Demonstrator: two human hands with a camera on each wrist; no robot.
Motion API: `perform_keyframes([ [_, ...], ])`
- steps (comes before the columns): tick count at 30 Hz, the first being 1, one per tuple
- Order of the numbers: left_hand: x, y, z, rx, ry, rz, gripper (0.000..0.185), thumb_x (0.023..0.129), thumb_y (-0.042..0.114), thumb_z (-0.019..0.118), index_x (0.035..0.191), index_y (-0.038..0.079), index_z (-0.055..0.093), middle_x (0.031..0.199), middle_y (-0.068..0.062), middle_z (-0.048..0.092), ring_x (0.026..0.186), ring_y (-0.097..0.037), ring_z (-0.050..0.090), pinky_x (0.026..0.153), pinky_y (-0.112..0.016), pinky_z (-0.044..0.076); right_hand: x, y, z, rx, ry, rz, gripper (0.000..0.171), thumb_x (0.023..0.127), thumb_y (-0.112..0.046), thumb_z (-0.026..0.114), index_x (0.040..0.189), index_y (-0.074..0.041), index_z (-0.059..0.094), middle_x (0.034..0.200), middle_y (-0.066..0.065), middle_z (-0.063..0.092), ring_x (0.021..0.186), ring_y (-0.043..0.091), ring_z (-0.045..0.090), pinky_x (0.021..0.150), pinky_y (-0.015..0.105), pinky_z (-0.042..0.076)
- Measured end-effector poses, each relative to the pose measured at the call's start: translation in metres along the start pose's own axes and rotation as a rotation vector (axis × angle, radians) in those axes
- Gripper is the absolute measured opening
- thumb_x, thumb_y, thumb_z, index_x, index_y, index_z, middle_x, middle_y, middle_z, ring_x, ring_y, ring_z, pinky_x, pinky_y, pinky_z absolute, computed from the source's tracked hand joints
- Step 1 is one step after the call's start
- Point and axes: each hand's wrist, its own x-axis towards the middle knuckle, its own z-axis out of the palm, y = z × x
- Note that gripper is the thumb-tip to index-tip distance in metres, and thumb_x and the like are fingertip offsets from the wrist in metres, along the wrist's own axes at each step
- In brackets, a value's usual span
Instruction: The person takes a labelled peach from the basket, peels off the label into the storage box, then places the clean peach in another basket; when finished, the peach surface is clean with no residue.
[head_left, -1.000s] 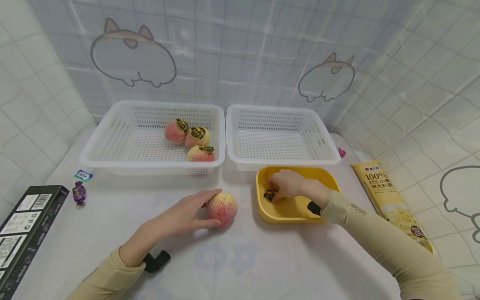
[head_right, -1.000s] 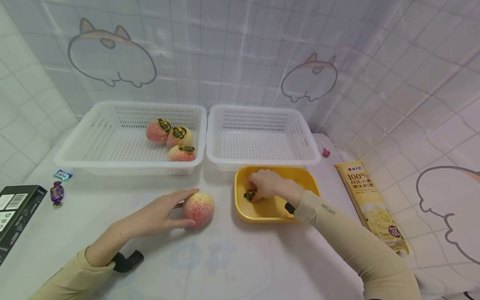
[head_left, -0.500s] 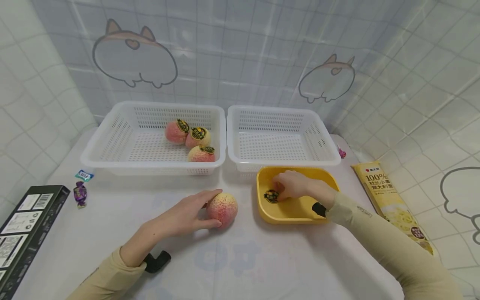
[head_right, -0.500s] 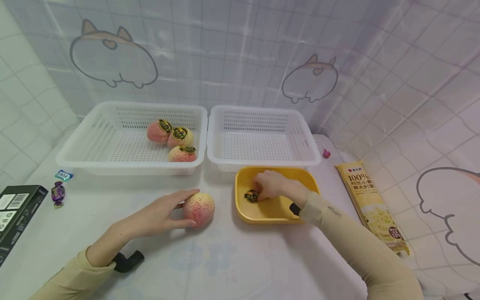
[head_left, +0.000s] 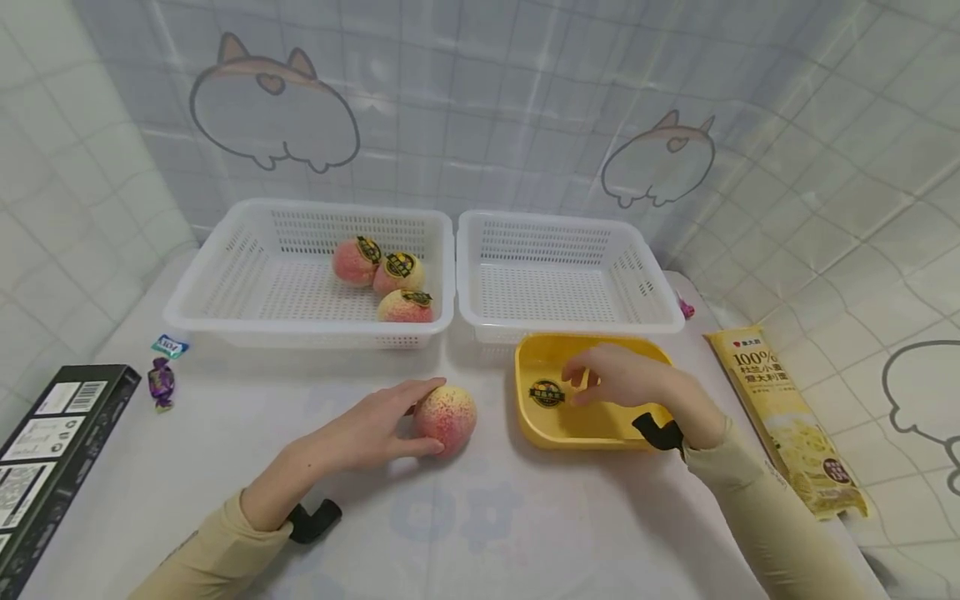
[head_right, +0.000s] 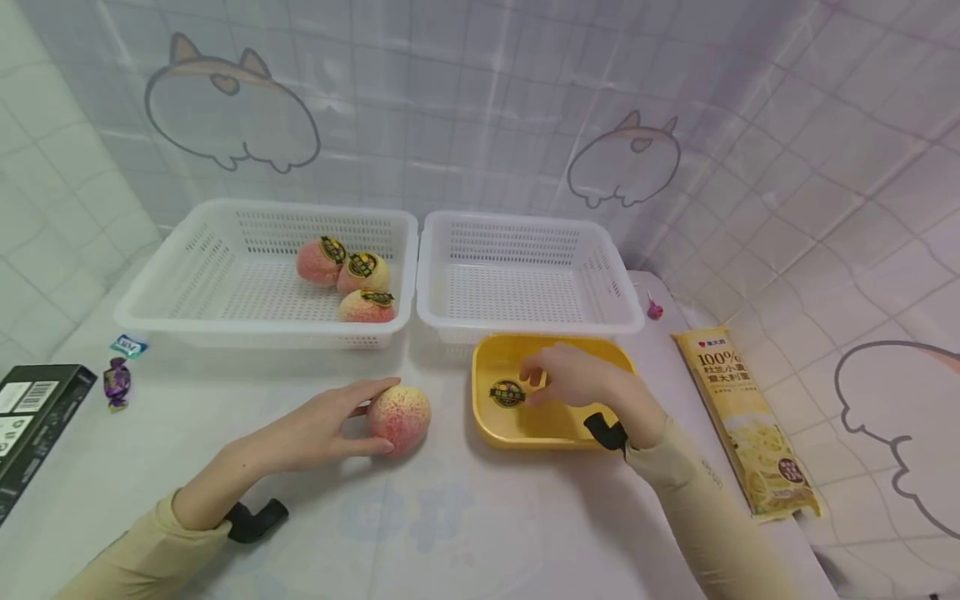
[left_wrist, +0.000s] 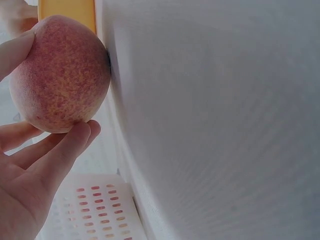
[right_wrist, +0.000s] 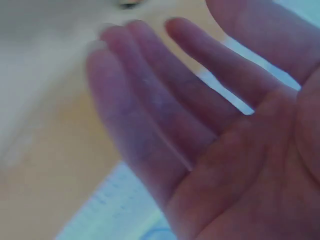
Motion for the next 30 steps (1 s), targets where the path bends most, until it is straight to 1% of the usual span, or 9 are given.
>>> perform_keyframes([
  [2, 0.001, 0.000, 0.000, -0.007, -0.007, -0.004, 0.083, 0.087, 0.048, 0.075, 0.152, 0.011, 0.039, 0.152, -0.010, 0.046, 0.128, -0.026, 0.055, 0.106, -0.049, 0.046, -0.007, -0.005, 0.002, 0.028, 0.045, 0.006, 0.036, 0.091, -0.023, 0.074, 0.119, -0.002, 0.067, 0.112, 0.011, 0.069, 0.093, 0.019, 0.065, 0.089, 0.042, 0.055],
  [5, 0.001, 0.000, -0.001, -0.016, -0.013, -0.015, 0.084, 0.086, 0.048, 0.075, 0.152, 0.011, 0.040, 0.152, -0.010, 0.046, 0.129, -0.027, 0.055, 0.107, -0.049, 0.046, -0.012, -0.013, 0.009, 0.053, 0.155, 0.010, 0.038, 0.090, -0.025, 0.075, 0.121, -0.003, 0.067, 0.113, 0.010, 0.070, 0.092, 0.017, 0.065, 0.088, 0.042, 0.055],
  [10, 0.002, -0.001, -0.002, -0.046, -0.019, -0.021, 0.085, 0.086, 0.049, 0.076, 0.152, 0.010, 0.039, 0.153, -0.011, 0.045, 0.130, -0.027, 0.055, 0.107, -0.048, 0.046, -0.007, -0.032, 0.023, 0.143, 0.371, 0.033, 0.037, 0.089, -0.028, 0.077, 0.119, -0.008, 0.069, 0.109, 0.006, 0.071, 0.092, 0.016, 0.065, 0.086, 0.043, 0.056],
  [13, 0.003, -0.002, -0.002, -0.068, -0.021, -0.022, 0.087, 0.085, 0.049, 0.077, 0.152, 0.009, 0.039, 0.154, -0.012, 0.045, 0.130, -0.028, 0.055, 0.107, -0.047, 0.046, -0.002, -0.048, 0.025, 0.196, 0.431, 0.050, 0.039, 0.088, -0.029, 0.077, 0.121, -0.010, 0.067, 0.111, 0.004, 0.070, 0.093, 0.015, 0.065, 0.087, 0.040, 0.057],
  [17, 0.003, -0.003, -0.001, -0.086, -0.020, -0.030, 0.090, 0.083, 0.052, 0.077, 0.151, 0.006, 0.040, 0.153, -0.013, 0.045, 0.130, -0.029, 0.056, 0.108, -0.047, 0.046, 0.008, -0.069, 0.026, 0.230, 0.435, 0.048, 0.045, 0.088, -0.028, 0.078, 0.127, -0.010, 0.064, 0.115, 0.002, 0.068, 0.092, 0.014, 0.065, 0.086, 0.035, 0.057],
  [20, 0.002, -0.004, -0.001, -0.087, -0.013, -0.030, 0.091, 0.082, 0.053, 0.077, 0.151, 0.005, 0.040, 0.153, -0.013, 0.046, 0.128, -0.029, 0.057, 0.107, -0.047, 0.046, 0.017, -0.083, 0.031, 0.255, 0.419, 0.030, 0.052, 0.090, -0.031, 0.076, 0.135, -0.011, 0.058, 0.121, 0.002, 0.065, 0.092, 0.012, 0.065, 0.084, 0.033, 0.057],
  [24, 0.002, -0.005, -0.002, -0.086, 0.008, -0.011, 0.092, 0.081, 0.052, 0.078, 0.149, 0.002, 0.042, 0.151, -0.014, 0.048, 0.126, -0.029, 0.059, 0.105, -0.045, 0.048, 0.025, -0.098, 0.044, 0.237, 0.355, 0.008, 0.063, 0.094, -0.038, 0.070, 0.147, -0.012, 0.047, 0.124, 0.001, 0.062, 0.089, 0.008, 0.062, 0.081, 0.028, 0.054],
  [27, 0.003, -0.005, -0.003, -0.087, 0.012, 0.004, 0.092, 0.081, 0.052, 0.078, 0.148, 0.000, 0.042, 0.149, -0.015, 0.049, 0.126, -0.030, 0.059, 0.104, -0.045, 0.049, 0.027, -0.102, 0.052, 0.231, 0.317, 0.000, 0.064, 0.096, -0.038, 0.067, 0.148, -0.010, 0.044, 0.127, 0.003, 0.060, 0.087, 0.006, 0.061, 0.078, 0.027, 0.053],
  [30, 0.003, -0.006, -0.002, -0.088, 0.003, 0.011, 0.092, 0.080, 0.053, 0.078, 0.148, 0.001, 0.043, 0.148, -0.015, 0.051, 0.126, -0.029, 0.060, 0.103, -0.044, 0.050, 0.030, -0.106, 0.061, 0.226, 0.299, -0.020, 0.059, 0.099, -0.033, 0.063, 0.148, -0.006, 0.043, 0.138, 0.008, 0.054, 0.088, 0.009, 0.063, 0.080, 0.028, 0.054],
])
